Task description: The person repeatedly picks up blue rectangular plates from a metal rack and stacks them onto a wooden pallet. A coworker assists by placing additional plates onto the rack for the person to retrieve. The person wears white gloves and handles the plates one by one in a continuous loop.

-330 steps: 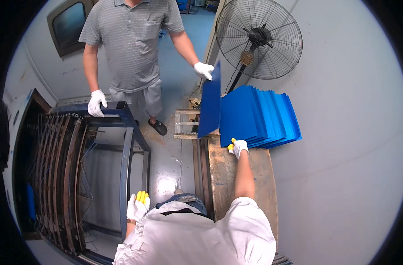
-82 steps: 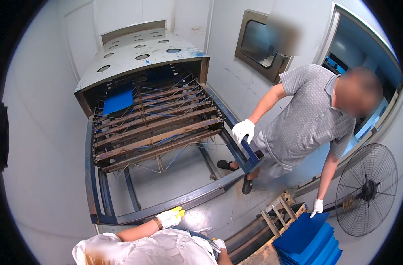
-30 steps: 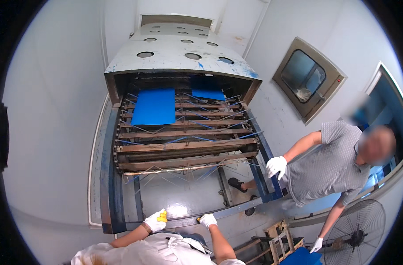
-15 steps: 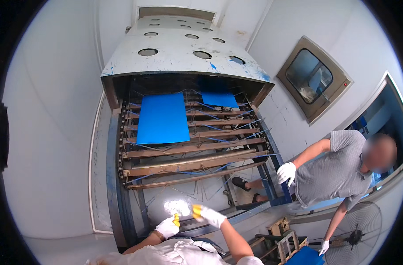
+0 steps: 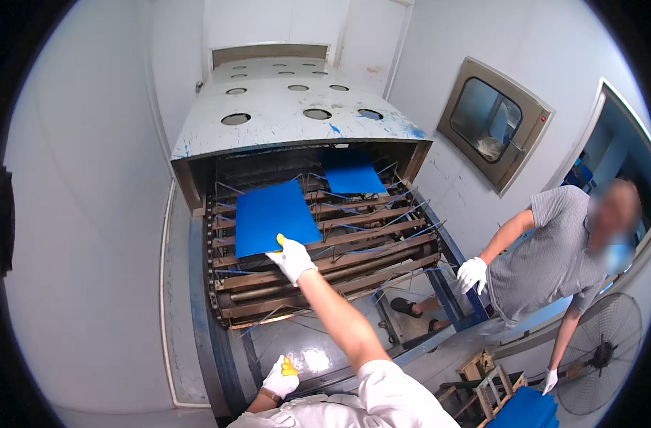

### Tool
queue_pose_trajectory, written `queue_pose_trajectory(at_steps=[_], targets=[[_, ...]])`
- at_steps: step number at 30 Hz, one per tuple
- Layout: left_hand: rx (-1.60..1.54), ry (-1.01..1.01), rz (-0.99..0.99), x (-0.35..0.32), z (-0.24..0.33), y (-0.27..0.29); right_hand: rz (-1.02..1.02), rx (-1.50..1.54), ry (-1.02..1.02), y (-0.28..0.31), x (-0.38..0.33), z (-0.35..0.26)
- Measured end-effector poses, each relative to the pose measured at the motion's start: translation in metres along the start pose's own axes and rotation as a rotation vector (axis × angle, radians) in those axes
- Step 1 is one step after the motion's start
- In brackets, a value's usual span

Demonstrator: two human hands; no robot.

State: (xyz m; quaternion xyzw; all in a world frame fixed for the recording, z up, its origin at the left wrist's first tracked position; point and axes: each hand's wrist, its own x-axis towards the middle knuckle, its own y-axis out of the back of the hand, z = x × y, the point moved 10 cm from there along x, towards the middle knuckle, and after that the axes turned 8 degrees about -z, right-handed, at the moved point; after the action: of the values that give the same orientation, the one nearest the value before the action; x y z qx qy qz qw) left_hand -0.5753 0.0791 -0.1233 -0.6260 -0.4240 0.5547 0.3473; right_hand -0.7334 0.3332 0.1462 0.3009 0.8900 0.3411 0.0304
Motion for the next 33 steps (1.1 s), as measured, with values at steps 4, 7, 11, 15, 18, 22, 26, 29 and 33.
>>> queue_pose_trajectory(at_steps=[4, 7, 11, 15, 18, 22, 26, 29, 33], targets=[[0.738, -0.132, -0.01, -0.017, 0.01, -0.055, -0.04, -0.398, 0.236, 0.1, -0.069, -0.086], [2.155, -0.433, 0.221, -0.061, 0.005, -0.179, -0.028, 0.552, -0.259, 0.126, -0.141, -0.033], [2.114, -0.752, -0.144, -0.018, 0.001, -0.192, 0.182, 0.048, -0.035, 0.182, -0.247, -0.024], [2.772, -1.147, -0.288, -0.02, -0.045, -0.277, 0.173, -0.373, 0.319, 0.184, -0.332, -0.063], [2.48, -0.864, -0.341, 0.018, -0.067, -0.271, 0.158, -0.634, 0.277, 0.188, -0.397, -0.054], [2.211, -0.643, -0.416, 0.05, -0.126, -0.251, 0.26, -0.634, 0.113, 0.218, -0.47, -0.033], [2.384, -0.736, -0.653, 0.059, -0.209, -0.247, 0.434, -0.356, -0.098, 0.244, -0.553, 0.001], [2.434, -0.034, -0.769, 0.092, -0.311, -0.221, 0.651, 0.004, -0.38, 0.25, -0.642, 0.053], [0.507, 0.68, -0.193, 0.066, -0.389, -0.131, 1.153, 0.168, -0.689, 0.257, -0.761, 0.109]])
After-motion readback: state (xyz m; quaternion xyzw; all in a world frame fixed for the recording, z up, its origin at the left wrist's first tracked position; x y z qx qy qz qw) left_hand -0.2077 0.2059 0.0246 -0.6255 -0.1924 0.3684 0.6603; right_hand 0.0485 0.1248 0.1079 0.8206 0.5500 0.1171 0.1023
